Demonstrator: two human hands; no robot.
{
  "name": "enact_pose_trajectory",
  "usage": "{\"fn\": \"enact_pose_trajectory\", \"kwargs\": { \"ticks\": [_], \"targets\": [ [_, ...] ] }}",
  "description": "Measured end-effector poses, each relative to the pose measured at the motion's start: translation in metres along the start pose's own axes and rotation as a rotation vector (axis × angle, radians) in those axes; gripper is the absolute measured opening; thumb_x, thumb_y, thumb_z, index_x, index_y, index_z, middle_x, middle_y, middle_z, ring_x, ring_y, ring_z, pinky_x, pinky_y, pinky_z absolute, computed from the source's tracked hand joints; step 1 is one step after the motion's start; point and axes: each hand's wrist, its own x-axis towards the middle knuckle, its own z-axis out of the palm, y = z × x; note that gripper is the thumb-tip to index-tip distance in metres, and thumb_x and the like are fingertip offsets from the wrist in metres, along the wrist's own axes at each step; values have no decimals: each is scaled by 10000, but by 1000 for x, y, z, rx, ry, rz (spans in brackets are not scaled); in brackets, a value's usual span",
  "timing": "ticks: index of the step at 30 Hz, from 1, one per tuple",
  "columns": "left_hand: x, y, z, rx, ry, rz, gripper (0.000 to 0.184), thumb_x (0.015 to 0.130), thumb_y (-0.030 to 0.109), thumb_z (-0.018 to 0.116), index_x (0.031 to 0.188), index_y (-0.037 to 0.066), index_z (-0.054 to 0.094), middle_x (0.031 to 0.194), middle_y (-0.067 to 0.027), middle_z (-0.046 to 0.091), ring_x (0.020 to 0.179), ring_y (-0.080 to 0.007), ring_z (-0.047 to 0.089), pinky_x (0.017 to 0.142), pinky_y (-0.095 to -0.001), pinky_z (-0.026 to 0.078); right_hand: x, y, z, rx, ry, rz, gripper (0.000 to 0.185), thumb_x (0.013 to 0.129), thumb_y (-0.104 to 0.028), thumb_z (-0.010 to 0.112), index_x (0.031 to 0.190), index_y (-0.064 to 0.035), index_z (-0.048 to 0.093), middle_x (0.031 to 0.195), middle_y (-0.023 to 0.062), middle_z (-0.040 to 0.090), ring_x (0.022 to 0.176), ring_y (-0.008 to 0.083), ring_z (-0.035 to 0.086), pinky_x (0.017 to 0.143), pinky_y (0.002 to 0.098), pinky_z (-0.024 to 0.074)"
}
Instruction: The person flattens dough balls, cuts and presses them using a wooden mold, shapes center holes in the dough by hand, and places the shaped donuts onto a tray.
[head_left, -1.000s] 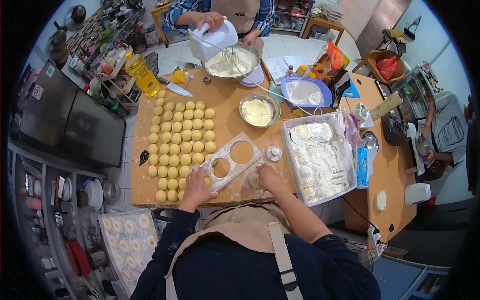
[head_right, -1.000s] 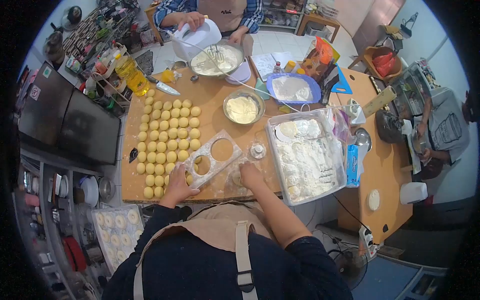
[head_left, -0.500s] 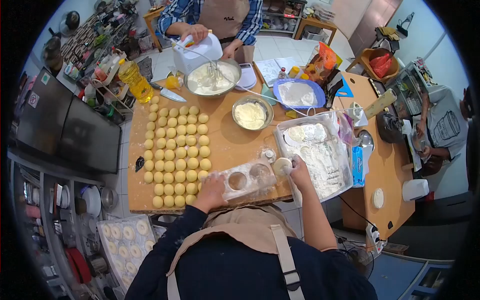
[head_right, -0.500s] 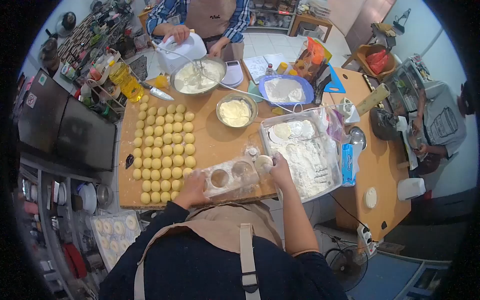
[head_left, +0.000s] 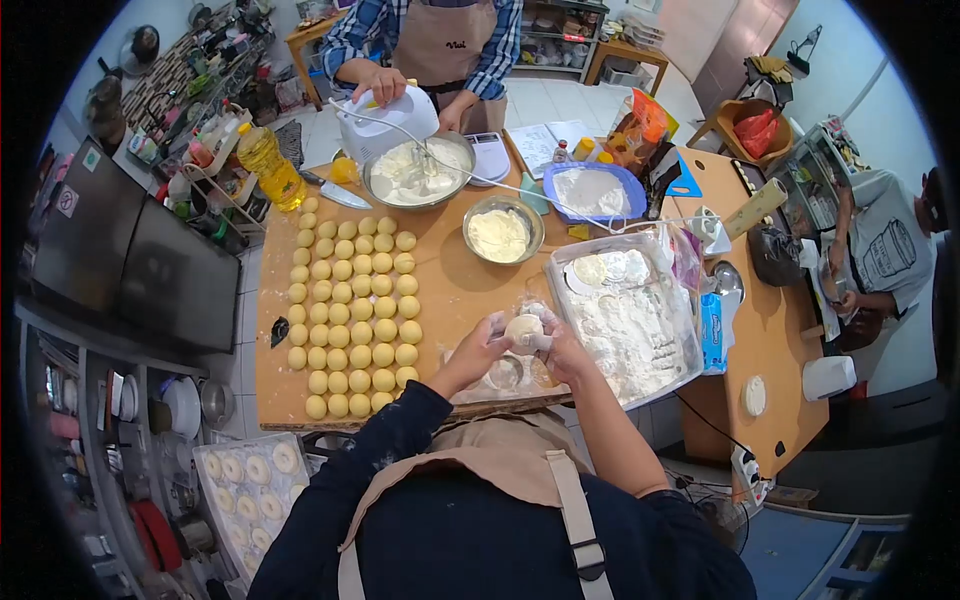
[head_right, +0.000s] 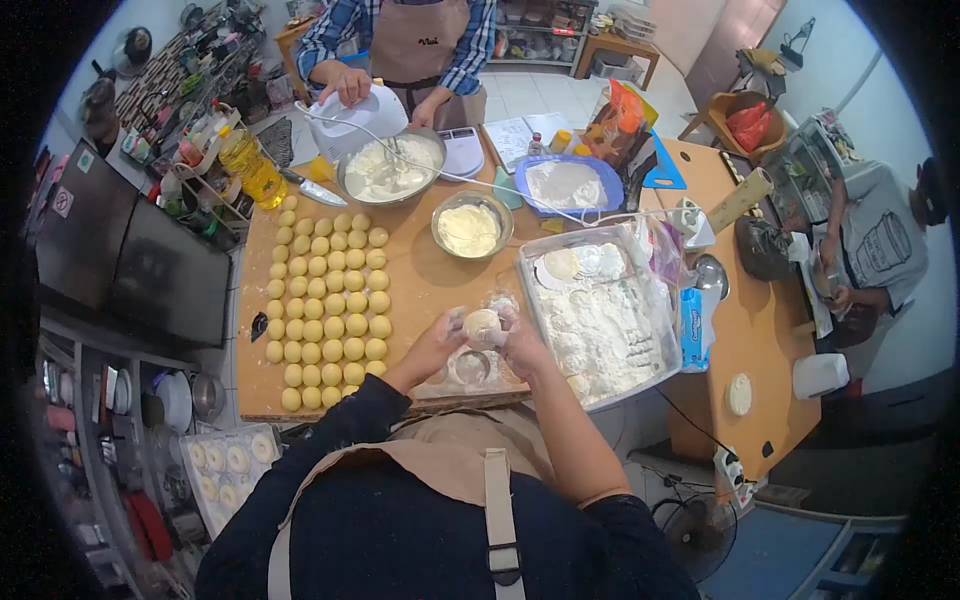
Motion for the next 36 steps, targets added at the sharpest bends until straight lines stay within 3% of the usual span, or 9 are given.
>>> {"fn": "enact_pose_trajectory", "kwargs": {
  "ticks": [3,6,14,18,21,24,27,30,36],
  "targets": [
    [-3,30,-4,23,-142,-123,424,872,87,641,1249,-26,482,1179,-105,584,1068,-146,553,919,-277,439,0,-6,19,-74,15,-102,461,732,-53,710,1142,7,508,1033,105,609,956,179,596,784,304,496],
    [-3,27,-8,31,-23,-126,330,854,66,656,1153,-28,549,1065,-80,638,966,-134,595,871,-267,463,3,-5,27,-288,79,-196,426,729,-69,722,1088,5,506,1018,106,608,947,188,596,788,317,490],
    [-3,26,-8,-57,145,67,313,800,4,683,1064,8,516,1010,-78,634,935,-133,599,837,-256,472,-11,-18,63,-718,388,-437,380,710,-69,705,1007,-25,471,881,71,543,824,168,526,761,331,453],
    [-3,36,-4,404,291,193,402,764,63,725,1086,-2,492,1043,-124,610,963,-170,593,828,-306,480,-8,-9,62,-698,456,-566,461,676,-102,714,1043,11,459,906,161,556,837,296,567,751,402,454],
    [-6,40,5,254,252,265,418,804,56,699,1136,29,447,994,-96,584,969,-175,574,836,-305,472,-6,-11,61,-766,454,-543,483,663,-101,710,1064,3,463,918,169,550,856,310,561,782,404,451],
    [-4,25,3,99,148,94,421,928,253,589,1227,25,402,1059,-125,577,1015,-202,560,875,-335,453,-8,-25,58,-908,388,-443,512,653,-104,719,1088,-4,467,956,187,537,907,314,548,825,406,444],
    [-1,17,-10,229,24,249,583,981,519,344,1283,21,369,1147,-154,557,1064,-223,546,930,-368,426,3,-16,49,-693,457,-413,610,608,-134,779,1122,-16,473,1092,207,513,1049,349,517,873,433,427],
    [-2,22,-9,115,-32,209,763,940,645,134,1320,21,352,1202,-183,537,1099,-242,538,993,-391,373,0,-10,46,-883,536,-374,705,584,-140,796,1185,-15,449,1166,222,478,1123,398,464,928,460,392],
    [-10,25,-13,309,-45,297,840,909,692,170,1367,11,348,1238,-180,517,1150,-271,514,999,-395,373,-14,-28,68,-851,569,-394,896,559,-141,805,1315,6,348,1322,282,348,1267,452,302,1073,486,259]
  ]
}}
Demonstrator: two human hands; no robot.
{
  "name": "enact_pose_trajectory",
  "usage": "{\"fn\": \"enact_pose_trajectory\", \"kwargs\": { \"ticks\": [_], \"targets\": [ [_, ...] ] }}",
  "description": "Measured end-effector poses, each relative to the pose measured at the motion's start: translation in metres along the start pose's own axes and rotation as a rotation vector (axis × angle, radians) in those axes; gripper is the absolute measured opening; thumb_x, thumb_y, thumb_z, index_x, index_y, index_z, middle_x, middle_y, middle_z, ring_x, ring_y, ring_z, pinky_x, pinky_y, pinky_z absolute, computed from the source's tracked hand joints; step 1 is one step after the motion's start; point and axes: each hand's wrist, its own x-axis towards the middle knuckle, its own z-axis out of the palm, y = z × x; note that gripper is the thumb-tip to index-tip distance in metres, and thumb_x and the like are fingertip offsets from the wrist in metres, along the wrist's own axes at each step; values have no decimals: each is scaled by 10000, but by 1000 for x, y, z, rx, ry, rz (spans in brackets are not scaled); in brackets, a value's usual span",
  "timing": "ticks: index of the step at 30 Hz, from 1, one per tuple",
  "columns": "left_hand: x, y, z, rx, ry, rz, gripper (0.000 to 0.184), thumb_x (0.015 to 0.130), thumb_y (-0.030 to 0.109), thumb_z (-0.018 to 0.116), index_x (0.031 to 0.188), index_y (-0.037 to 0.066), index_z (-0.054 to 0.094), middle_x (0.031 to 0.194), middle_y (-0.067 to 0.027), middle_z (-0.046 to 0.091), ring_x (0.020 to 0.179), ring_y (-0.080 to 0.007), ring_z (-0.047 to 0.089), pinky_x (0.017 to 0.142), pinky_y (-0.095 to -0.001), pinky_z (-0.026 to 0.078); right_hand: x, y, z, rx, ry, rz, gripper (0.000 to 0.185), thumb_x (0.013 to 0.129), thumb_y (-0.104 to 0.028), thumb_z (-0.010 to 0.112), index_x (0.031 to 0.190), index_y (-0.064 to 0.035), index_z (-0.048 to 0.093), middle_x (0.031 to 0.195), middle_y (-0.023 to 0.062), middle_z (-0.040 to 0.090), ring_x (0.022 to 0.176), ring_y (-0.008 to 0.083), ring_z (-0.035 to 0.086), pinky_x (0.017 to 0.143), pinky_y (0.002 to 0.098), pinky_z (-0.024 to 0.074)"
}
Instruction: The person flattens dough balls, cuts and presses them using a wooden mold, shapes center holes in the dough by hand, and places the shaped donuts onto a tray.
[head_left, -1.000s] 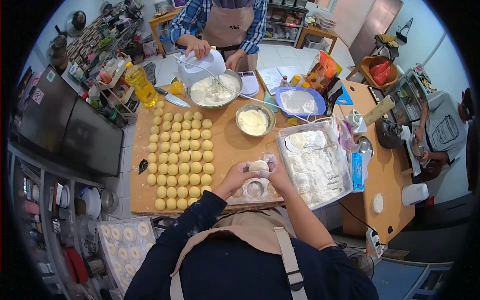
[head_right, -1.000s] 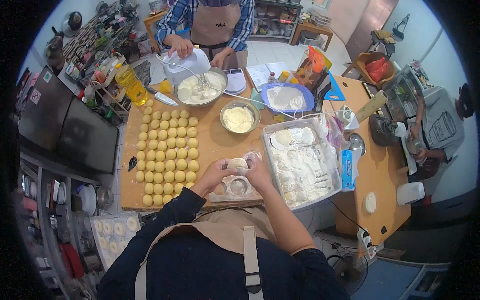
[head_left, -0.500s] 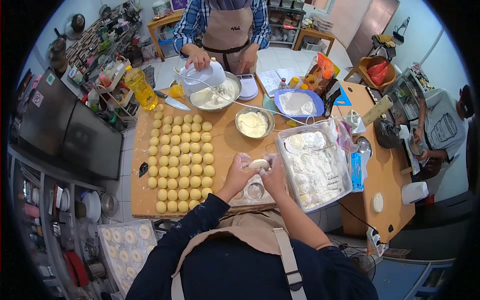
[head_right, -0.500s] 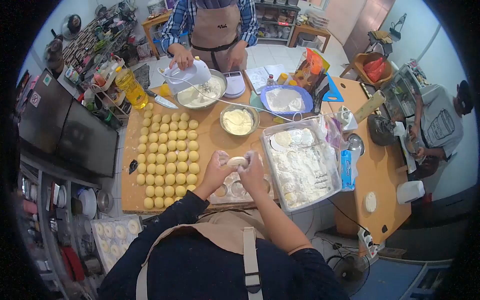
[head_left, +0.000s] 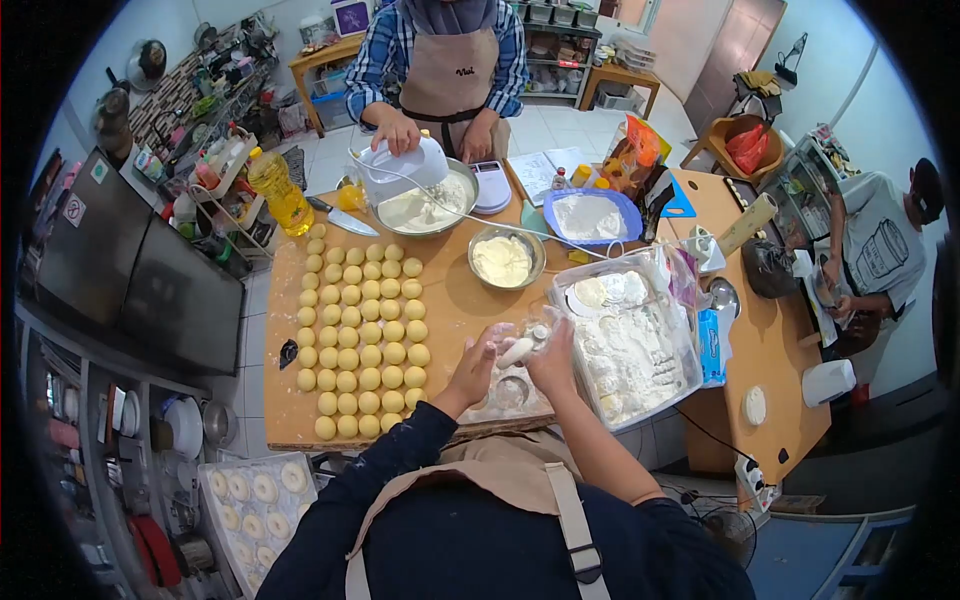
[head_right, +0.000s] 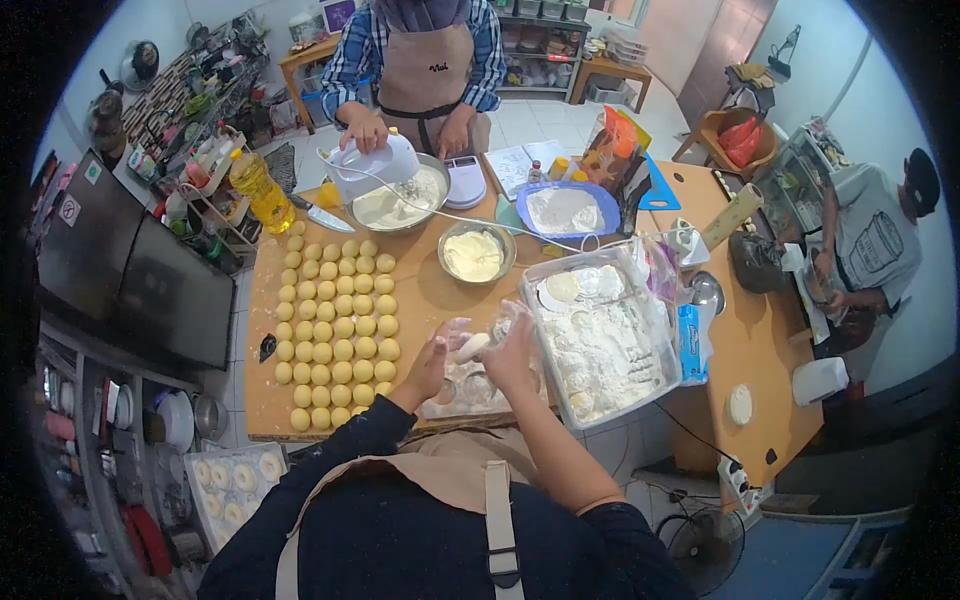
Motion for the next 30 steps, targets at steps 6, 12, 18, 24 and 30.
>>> {"fn": "enact_pose_trajectory", "kwargs": {
  "ticks": [6,12,18,24,30],
  "targets": [
    [2,-2,-2,5,-8,33,874,890,718,174,1365,12,371,1278,-170,506,1198,-265,492,1005,-432,318,-7,-3,3,-162,64,-256,879,573,-144,802,1316,-13,352,1301,236,365,1231,418,330,1053,479,265],
    [0,9,2,-99,-3,107,813,903,695,160,1373,74,393,1213,-112,595,1174,-255,535,1070,-555,10,-3,1,-4,-278,-10,-151,937,568,-176,786,1360,-13,312,1388,277,292,1307,459,250,1106,501,188],
    [-9,21,-5,-16,-123,63,957,858,758,114,1390,-3,345,1332,-169,477,1213,-269,489,1057,-413,307,-5,1,2,-107,63,-165,891,617,-188,767,1367,-34,311,1382,261,300,1292,442,266,1092,503,209],
    [-13,19,3,-333,17,-50,895,890,718,159,1430,16,286,1326,-196,467,1224,-279,472,1056,-410,326,-13,-26,-10,-192,-66,-431,851,624,-129,732,1363,-39,321,1417,238,248,1315,425,227,1092,504,211],
    [-21,32,9,-537,176,-101,879,900,710,137,1365,-5,348,1186,-199,556,1117,-259,548,989,-378,404,15,-4,1,578,-435,39,579,695,78,618,1234,12,416,1026,152,609,943,224,610,813,322,489]
  ]
}}
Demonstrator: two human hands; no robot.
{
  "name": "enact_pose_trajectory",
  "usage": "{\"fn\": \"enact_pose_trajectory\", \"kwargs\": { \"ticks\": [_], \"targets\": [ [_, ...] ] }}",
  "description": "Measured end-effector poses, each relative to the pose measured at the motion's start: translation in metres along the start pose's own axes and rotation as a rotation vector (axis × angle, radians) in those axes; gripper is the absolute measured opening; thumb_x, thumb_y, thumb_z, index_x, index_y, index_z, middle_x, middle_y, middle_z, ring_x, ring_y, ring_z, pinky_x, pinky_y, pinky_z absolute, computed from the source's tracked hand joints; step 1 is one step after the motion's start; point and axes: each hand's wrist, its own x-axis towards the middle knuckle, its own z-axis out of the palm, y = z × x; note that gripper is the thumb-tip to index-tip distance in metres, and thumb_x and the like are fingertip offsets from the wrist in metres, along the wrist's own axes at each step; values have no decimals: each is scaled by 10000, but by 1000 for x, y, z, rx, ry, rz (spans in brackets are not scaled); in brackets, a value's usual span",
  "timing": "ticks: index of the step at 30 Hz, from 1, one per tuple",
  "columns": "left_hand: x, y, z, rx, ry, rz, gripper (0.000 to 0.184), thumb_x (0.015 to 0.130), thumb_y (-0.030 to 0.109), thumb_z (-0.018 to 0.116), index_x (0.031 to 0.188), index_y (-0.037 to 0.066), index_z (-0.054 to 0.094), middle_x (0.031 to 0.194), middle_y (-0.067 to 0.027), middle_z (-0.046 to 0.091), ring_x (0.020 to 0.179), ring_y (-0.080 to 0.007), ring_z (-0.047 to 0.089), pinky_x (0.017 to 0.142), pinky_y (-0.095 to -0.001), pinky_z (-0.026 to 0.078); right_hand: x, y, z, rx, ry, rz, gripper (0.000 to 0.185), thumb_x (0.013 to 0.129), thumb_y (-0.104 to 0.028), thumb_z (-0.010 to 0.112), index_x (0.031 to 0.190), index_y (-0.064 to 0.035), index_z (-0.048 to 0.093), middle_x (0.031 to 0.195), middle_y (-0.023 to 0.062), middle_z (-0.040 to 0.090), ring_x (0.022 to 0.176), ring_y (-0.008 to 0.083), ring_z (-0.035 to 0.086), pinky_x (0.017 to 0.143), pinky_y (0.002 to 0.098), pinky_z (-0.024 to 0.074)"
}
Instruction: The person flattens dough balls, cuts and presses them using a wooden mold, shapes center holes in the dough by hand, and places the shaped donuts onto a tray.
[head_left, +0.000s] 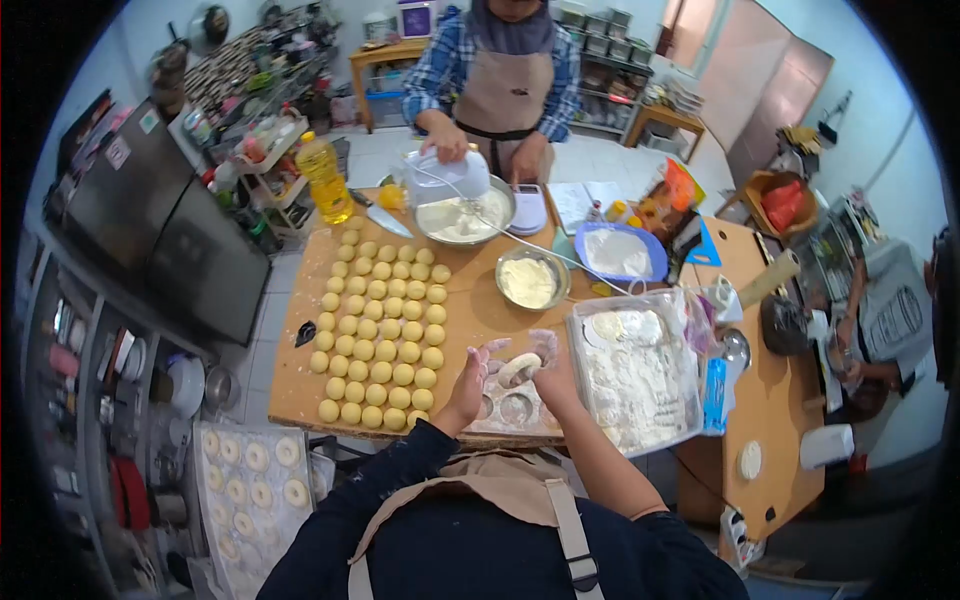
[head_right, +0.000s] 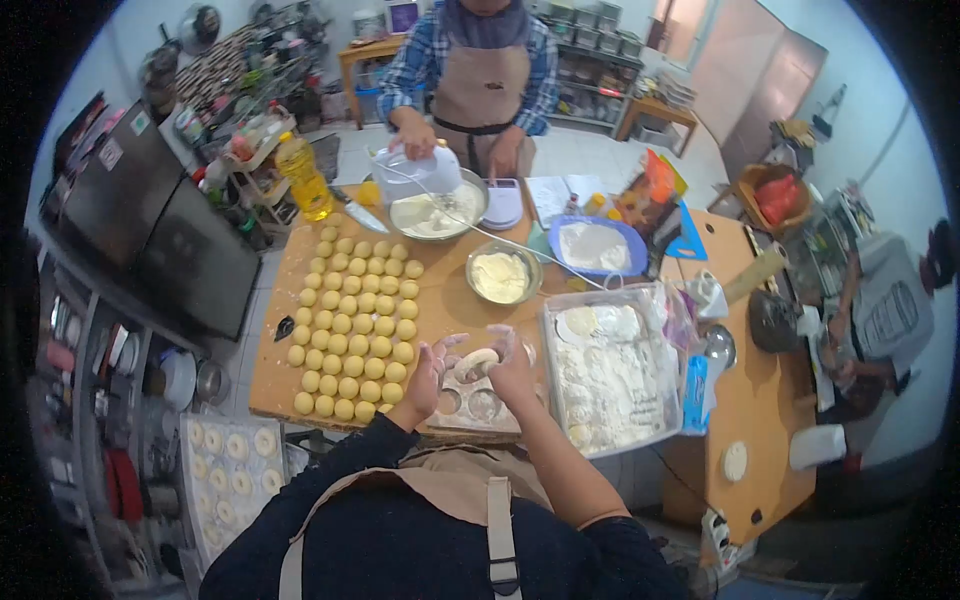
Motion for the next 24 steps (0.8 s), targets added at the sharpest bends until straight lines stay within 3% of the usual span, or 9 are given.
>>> {"fn": "enact_pose_trajectory", "kwargs": {
  "ticks": [3,6,10,13,16,17,20,22,24],
  "targets": [
    [3,-14,-8,-214,243,-99,814,924,676,199,1308,-16,388,1079,-184,602,1026,-232,589,923,-356,455,9,2,4,89,-224,246,487,741,100,596,1189,10,430,1031,163,610,910,231,621,788,308,505],
    [-6,-16,-11,-337,457,-108,743,948,630,236,1255,-21,421,1089,-180,599,1000,-223,603,881,-350,485,20,12,18,508,-333,372,464,745,60,637,1159,3,436,1020,158,611,892,236,623,785,307,521],
    [-23,-32,-24,-511,679,108,621,954,584,345,1118,3,493,993,-128,610,903,-198,622,797,-326,514,22,11,54,601,-512,432,383,831,-105,649,1162,-60,461,981,98,591,895,222,611,803,326,505],
    [-46,-19,-34,-485,891,158,573,954,580,353,1022,40,531,914,-90,614,827,-170,609,707,-315,510,21,11,102,102,-510,328,288,900,-235,609,1117,-76,506,1032,65,569,914,169,573,797,290,481],
    [-91,-6,-48,-443,1098,177,537,952,572,378,979,61,539,897,-77,617,765,-153,590,642,-301,489,6,-13,148,-91,-802,265,297,931,-328,568,1097,-84,527,1016,32,558,917,141,550,802,294,458],
    [-102,-1,-49,-476,1177,240,536,951,574,379,981,63,538,893,-75,615,763,-156,586,647,-299,485,-1,-23,166,-81,-853,253,322,941,-321,550,1142,-69,532,1019,49,551,940,147,535,822,311,456],
    [-138,11,-55,-672,1284,577,536,945,581,386,982,69,537,857,-80,599,774,-175,590,686,-305,482,-29,-14,227,167,-752,293,293,952,-343,535,1082,-81,518,975,36,555,849,128,555,681,267,481],
    [-161,33,-63,-844,1341,789,541,944,574,397,979,54,541,846,-94,594,771,-181,608,707,-314,498,-55,-25,259,172,-846,335,272,945,-311,545,1078,-76,513,975,45,554,794,129,564,579,258,481],
    [-205,35,-86,-633,1386,588,540,941,582,393,1003,65,538,875,-87,604,767,-180,602,677,-315,491,-66,-16,293,44,-985,386,268,937,-293,557,1089,-76,514,992,58,556,783,135,571,555,257,478]
  ]
}}
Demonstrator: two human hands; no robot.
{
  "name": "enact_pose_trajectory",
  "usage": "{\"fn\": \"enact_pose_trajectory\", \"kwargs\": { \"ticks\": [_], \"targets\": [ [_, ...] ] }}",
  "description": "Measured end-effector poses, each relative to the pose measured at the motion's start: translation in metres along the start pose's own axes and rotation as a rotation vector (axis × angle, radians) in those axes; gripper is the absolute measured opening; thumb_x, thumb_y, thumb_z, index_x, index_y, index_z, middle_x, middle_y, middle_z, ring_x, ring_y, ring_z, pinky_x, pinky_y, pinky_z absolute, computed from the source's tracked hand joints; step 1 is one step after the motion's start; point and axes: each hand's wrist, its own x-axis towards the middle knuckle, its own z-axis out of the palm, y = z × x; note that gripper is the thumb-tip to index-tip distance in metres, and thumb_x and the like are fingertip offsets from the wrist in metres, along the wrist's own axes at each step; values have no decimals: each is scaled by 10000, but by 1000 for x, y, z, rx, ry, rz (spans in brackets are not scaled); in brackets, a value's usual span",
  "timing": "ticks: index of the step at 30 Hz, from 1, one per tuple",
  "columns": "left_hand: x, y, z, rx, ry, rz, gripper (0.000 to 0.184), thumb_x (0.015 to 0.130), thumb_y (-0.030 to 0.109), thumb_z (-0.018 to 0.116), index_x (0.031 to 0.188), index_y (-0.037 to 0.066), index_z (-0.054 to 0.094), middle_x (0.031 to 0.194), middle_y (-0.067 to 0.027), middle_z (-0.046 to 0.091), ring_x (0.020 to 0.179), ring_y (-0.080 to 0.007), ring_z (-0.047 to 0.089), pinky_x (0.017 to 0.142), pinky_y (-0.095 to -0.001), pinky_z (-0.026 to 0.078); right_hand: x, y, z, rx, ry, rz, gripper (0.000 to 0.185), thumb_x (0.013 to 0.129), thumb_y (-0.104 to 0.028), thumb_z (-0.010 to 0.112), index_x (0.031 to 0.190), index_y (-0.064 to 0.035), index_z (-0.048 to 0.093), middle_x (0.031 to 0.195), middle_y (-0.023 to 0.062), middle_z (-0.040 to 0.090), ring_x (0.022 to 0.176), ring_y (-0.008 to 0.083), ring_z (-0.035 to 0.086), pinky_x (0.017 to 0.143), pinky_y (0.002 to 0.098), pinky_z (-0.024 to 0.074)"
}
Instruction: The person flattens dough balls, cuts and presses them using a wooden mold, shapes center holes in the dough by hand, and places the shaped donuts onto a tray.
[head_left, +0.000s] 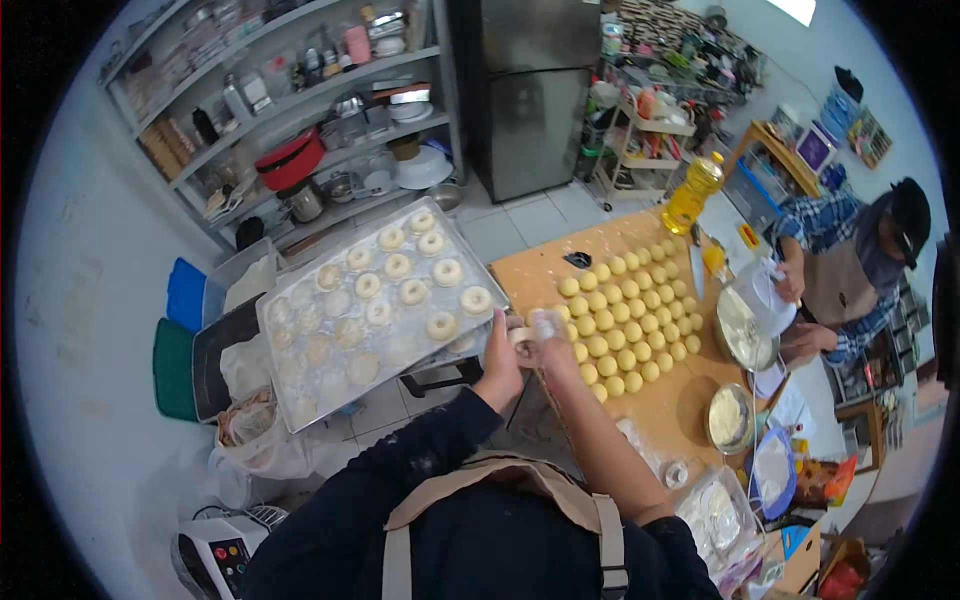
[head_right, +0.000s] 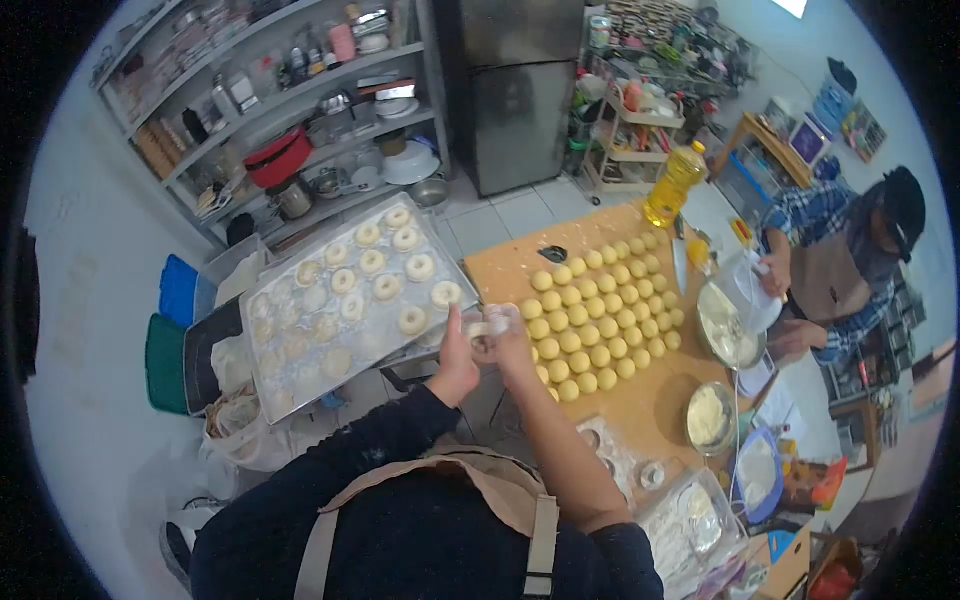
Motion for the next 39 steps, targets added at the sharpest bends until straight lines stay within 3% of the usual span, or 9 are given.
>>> {"fn": "enact_pose_trajectory", "kwargs": {
  "ticks": [3,8,12,18,22,26,29,36,39],
  "targets": [
    [39,54,-58,315,-115,-73,608,927,627,358,1014,53,539,912,-101,601,783,-194,578,707,-337,486,34,23,38,-137,-112,-66,298,949,-272,529,1171,-75,505,1015,74,570,788,146,588,599,253,479],
    [37,105,-87,-187,116,33,693,902,673,350,1041,19,529,809,-118,593,688,-200,574,624,-351,501,74,66,129,234,53,46,480,935,-263,543,1348,-75,390,1001,96,553,819,138,539,698,293,496],
    [54,145,-154,232,46,-1,627,944,613,320,1051,23,503,749,-126,609,653,-210,607,626,-365,518,97,82,159,-437,-358,96,504,945,-301,523,1381,-121,346,958,101,568,762,135,541,619,268,500],
    [62,166,-181,-251,248,5,615,955,602,301,993,42,553,842,-100,607,790,-209,591,735,-342,505,120,132,200,88,-165,200,439,977,-274,460,1347,-44,402,1143,124,556,831,162,579,636,288,485],
    [62,184,-209,670,69,78,617,959,591,312,1031,35,566,886,-110,607,905,-218,574,839,-354,461,120,135,212,-35,-275,241,412,971,-277,466,1314,-52,434,1097,136,574,901,186,572,711,299,477],
    [65,177,-200,-255,260,23,643,977,561,289,970,13,625,974,-109,604,942,-180,546,878,-311,414,124,139,209,10,-242,284,468,955,-328,495,1309,-27,438,1175,149,550,1039,219,565,848,329,475],
    [60,182,-206,469,194,-50,662,970,583,262,1027,18,602,1030,-142,579,1037,-218,520,940,-348,393,137,171,199,-331,-353,205,438,953,-326,489,1284,-40,459,1075,103,547,921,186,571,735,316,485],
    [61,173,-201,-74,165,-129,653,957,602,287,1069,24,571,1000,-132,598,984,-211,561,879,-349,437,121,140,202,-129,-274,224,385,917,-242,508,1242,-35,496,1107,127,582,1001,231,560,824,310,466],
    [78,167,-222,460,67,-168,674,947,619,291,1144,19,525,1054,-142,590,978,-228,574,870,-358,461,122,137,198,-363,-335,164,408,894,-216,524,1257,-36,478,1097,132,575,1018,243,554,830,318,462]
  ]
}}
